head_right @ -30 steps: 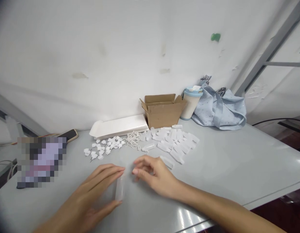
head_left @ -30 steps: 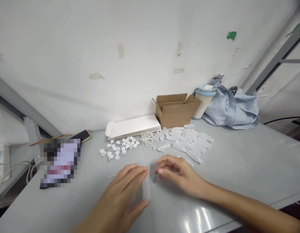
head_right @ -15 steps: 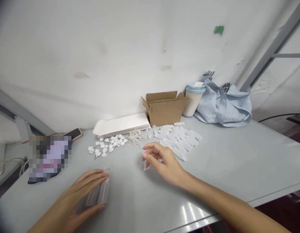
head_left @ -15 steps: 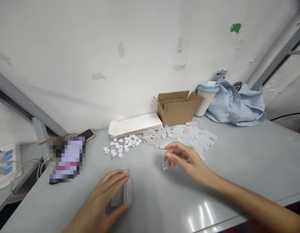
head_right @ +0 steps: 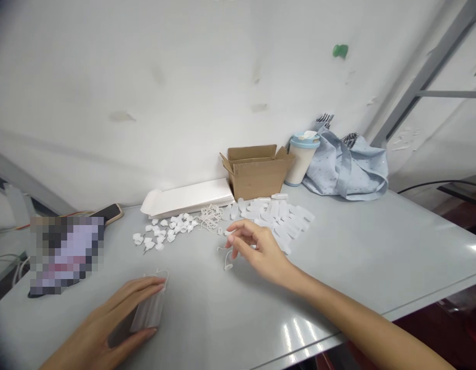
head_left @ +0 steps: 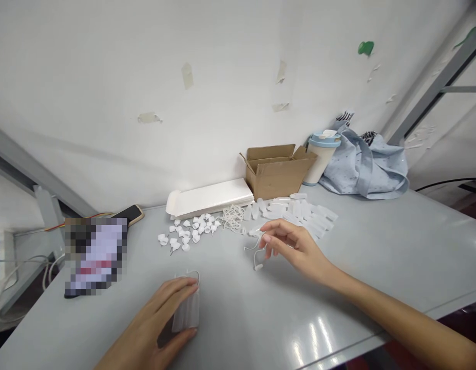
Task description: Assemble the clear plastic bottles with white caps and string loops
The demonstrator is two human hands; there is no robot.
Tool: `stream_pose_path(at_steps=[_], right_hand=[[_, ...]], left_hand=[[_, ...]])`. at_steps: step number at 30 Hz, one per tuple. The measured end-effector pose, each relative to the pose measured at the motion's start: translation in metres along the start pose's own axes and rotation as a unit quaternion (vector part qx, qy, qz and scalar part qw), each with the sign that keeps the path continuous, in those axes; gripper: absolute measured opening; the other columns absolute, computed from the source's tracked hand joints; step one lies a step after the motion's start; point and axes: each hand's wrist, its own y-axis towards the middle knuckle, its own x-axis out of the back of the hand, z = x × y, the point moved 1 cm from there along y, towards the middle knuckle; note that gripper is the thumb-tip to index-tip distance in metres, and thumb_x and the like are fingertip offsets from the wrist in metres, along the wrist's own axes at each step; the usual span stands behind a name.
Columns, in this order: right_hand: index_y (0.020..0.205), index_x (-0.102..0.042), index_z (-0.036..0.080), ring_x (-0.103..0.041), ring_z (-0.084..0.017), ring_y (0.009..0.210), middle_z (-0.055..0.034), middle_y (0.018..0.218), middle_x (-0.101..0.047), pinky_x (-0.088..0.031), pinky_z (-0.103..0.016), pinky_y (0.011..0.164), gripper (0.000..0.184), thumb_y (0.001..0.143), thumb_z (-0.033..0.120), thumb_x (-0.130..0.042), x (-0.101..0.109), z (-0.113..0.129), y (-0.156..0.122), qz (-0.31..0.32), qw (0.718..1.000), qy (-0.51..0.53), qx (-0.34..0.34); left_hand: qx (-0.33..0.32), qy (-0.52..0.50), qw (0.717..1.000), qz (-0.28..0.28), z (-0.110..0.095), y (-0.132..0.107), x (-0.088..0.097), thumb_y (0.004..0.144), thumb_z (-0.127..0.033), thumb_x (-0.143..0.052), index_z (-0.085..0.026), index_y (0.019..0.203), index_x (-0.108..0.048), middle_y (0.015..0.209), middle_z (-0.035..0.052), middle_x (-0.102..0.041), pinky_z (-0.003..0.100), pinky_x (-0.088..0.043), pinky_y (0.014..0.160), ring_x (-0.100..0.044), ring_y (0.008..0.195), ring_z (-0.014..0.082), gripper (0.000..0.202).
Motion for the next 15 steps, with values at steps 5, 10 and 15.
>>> stream_pose_path(at_steps=[5,10,15], right_hand=[[0.098,-0.053,0.019,-0.063,-0.014,0.064,-0.0031,0.081,-0.066,-0.047,-0.030,0.062,0.020,0.090,0.037,-0.048,0.003,0.000,0.001,-0.008,1.000,-0.002,0.006],[0.099,-0.053,0.019,-0.063,-0.014,0.064,-0.0031,0.080,-0.066,-0.047,-0.030,0.062,0.018,0.089,0.034,-0.049,0.003,0.000,0.001,-0.004,1.000,-0.005,0.004],[0.097,-0.053,0.019,-0.062,-0.014,0.064,-0.0018,0.076,-0.066,-0.048,-0.030,0.065,0.016,0.087,0.033,-0.052,0.004,-0.002,0.003,0.009,1.000,-0.004,-0.005]], left_hand=[[-0.009,-0.001,1.000,0.009,0.008,0.001,0.000,0.076,-0.029,-0.065,-0.034,0.124,-0.052,0.123,-0.0009,-0.062,0.029,-0.056,0.084,-0.063,0.105,0.0212,0.050],[-0.016,0.003,1.000,0.020,0.013,0.001,0.003,0.076,-0.029,-0.066,-0.032,0.125,-0.050,0.124,-0.0008,-0.061,0.026,-0.056,0.083,-0.063,0.105,0.0202,0.052],[-0.011,-0.010,0.999,0.050,0.017,-0.003,0.007,0.072,-0.026,-0.068,-0.035,0.132,-0.042,0.132,0.0001,-0.055,0.032,-0.055,0.084,-0.060,0.110,0.0234,0.066]])
